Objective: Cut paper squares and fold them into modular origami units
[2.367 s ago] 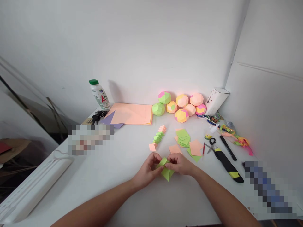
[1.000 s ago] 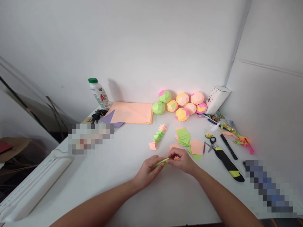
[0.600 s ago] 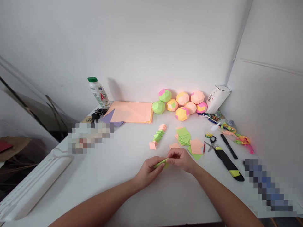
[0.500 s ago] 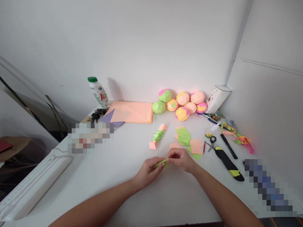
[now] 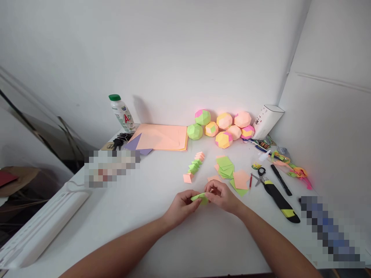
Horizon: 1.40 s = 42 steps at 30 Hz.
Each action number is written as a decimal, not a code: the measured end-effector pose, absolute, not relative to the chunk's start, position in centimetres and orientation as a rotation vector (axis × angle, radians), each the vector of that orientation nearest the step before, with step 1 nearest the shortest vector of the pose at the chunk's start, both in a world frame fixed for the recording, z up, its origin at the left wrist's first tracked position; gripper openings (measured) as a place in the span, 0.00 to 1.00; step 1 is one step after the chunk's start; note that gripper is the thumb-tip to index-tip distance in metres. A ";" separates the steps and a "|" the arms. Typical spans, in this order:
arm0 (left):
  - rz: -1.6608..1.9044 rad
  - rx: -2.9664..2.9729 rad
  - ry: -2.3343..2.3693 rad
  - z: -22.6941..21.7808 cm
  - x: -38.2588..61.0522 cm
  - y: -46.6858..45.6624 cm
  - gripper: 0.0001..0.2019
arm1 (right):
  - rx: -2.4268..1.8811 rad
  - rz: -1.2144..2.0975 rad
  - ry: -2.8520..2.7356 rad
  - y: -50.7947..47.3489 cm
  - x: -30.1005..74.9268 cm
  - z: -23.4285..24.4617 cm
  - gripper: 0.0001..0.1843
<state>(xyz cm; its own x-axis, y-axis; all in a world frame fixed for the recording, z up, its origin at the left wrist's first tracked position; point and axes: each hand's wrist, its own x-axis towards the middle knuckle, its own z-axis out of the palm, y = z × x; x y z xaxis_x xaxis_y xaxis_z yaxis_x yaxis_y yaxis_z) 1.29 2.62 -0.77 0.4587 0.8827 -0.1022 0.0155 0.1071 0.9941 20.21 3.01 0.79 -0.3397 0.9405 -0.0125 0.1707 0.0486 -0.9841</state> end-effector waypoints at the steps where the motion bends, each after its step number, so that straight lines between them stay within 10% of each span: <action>1: 0.753 1.283 0.890 -0.9 1.3 2.7 0.13 | -1.147 1.308 -1.662 2.9 20.1 0.8 0.09; 42: 0.885 1.289 0.984 -1.1 1.2 2.7 0.11 | -1.158 1.468 -1.595 3.1 20.5 1.2 0.14</action>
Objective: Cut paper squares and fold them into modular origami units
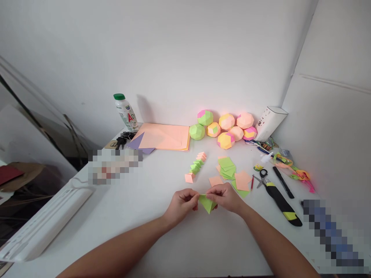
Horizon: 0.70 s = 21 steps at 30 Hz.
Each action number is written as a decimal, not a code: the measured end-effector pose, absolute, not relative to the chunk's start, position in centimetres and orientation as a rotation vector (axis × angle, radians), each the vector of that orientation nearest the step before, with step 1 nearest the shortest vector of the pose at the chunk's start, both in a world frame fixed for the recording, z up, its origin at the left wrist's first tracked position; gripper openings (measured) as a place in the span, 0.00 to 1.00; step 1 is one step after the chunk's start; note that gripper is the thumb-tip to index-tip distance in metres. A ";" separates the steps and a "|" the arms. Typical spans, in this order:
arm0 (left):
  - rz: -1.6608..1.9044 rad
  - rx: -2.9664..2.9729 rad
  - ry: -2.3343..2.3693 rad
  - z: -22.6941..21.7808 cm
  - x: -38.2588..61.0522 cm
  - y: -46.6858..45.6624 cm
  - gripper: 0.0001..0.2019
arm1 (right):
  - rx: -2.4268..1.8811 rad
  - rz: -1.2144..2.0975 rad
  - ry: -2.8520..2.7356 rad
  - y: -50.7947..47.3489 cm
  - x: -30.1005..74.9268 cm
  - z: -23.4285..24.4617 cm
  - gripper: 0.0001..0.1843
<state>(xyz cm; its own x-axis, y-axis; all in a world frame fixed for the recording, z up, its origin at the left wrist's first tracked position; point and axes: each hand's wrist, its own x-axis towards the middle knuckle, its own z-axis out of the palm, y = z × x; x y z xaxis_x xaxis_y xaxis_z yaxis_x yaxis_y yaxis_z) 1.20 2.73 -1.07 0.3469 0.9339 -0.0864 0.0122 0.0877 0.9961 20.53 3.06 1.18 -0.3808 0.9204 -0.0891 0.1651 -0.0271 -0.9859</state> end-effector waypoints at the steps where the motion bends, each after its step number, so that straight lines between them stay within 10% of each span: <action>1: 0.900 1.297 0.998 -1.0 1.2 2.7 0.11 | -1.153 1.476 -1.587 3.1 20.6 1.1 0.14; 21: 0.888 1.328 0.850 -0.8 1.4 2.4 0.10 | -1.135 1.566 -1.521 3.0 20.3 0.8 0.14</action>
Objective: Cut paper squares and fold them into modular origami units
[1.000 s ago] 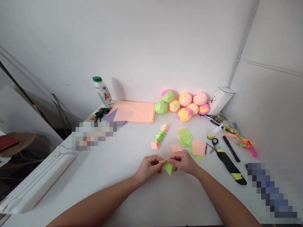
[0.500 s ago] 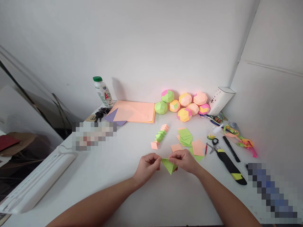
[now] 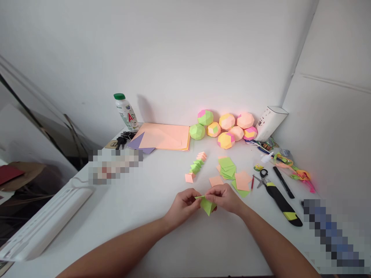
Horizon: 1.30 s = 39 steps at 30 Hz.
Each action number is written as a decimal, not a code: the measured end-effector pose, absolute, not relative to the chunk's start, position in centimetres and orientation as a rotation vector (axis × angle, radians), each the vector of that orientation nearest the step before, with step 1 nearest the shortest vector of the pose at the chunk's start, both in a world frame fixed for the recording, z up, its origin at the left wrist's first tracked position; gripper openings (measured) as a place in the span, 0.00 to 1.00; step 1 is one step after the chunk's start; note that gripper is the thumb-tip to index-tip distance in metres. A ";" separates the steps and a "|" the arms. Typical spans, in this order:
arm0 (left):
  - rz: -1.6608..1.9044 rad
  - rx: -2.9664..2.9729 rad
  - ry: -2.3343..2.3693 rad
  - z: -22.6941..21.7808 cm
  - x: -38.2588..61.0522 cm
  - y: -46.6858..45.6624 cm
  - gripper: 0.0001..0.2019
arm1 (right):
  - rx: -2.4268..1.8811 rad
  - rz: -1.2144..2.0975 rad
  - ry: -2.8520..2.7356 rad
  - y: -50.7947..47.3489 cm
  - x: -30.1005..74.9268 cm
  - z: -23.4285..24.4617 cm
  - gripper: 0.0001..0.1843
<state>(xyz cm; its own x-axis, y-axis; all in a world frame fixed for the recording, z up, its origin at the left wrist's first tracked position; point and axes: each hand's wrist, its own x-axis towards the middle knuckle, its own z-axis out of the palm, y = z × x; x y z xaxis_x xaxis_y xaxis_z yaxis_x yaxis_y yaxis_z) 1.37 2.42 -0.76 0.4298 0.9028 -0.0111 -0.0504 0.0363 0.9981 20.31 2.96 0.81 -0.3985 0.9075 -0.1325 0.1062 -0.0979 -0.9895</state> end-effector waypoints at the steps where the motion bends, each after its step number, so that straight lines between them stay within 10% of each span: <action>1: 0.891 1.347 0.862 -0.8 1.4 2.4 0.10 | -1.134 1.566 -1.527 2.9 20.2 0.8 0.13; 39: 1.020 1.162 0.935 -0.5 1.0 2.7 0.06 | -1.163 1.551 -1.494 3.4 20.6 0.9 0.12</action>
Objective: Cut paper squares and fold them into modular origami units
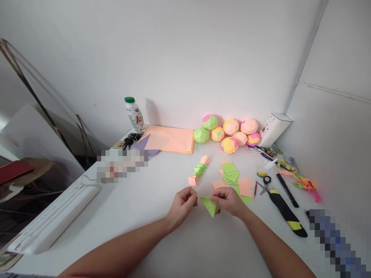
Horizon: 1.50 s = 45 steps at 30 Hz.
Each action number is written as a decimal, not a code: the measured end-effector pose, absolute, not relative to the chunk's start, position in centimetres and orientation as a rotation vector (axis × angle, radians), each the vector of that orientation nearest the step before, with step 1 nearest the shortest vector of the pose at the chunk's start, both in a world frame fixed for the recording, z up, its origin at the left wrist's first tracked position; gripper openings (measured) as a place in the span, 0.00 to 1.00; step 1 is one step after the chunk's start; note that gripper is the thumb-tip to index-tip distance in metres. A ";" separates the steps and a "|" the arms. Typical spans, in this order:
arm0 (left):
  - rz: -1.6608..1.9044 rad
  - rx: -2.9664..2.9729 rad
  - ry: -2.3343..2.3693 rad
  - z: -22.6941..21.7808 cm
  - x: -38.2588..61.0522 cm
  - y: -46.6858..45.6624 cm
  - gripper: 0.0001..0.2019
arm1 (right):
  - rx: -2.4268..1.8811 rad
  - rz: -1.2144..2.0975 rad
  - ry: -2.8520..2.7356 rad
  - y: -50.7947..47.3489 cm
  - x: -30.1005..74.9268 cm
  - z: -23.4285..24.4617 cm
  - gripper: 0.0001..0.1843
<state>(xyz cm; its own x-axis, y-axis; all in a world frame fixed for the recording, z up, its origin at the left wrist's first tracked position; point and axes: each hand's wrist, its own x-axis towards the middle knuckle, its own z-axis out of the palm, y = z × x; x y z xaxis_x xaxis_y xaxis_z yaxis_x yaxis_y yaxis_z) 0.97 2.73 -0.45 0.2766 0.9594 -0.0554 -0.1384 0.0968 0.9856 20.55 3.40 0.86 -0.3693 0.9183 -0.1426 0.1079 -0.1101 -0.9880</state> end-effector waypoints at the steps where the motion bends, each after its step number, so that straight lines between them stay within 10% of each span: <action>1: 1.001 1.142 0.888 -0.5 1.0 2.8 0.05 | -1.163 1.549 -1.501 3.4 20.5 0.8 0.12; 15: 0.847 1.240 0.907 -2.0 2.0 2.7 0.04 | -1.286 1.107 -1.824 2.1 18.2 0.4 0.04; 45: 0.983 1.097 0.866 -2.2 1.5 3.5 0.19 | -1.297 1.460 -1.404 3.0 19.2 0.8 0.18</action>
<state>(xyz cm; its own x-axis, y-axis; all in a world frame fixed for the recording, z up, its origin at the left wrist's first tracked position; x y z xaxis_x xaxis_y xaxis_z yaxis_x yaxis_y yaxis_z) 1.52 3.49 -2.23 0.3310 0.9400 -0.0822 -0.1996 0.1549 0.9676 19.20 2.97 0.77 -0.2348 0.9556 -0.1781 0.1408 -0.1478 -0.9789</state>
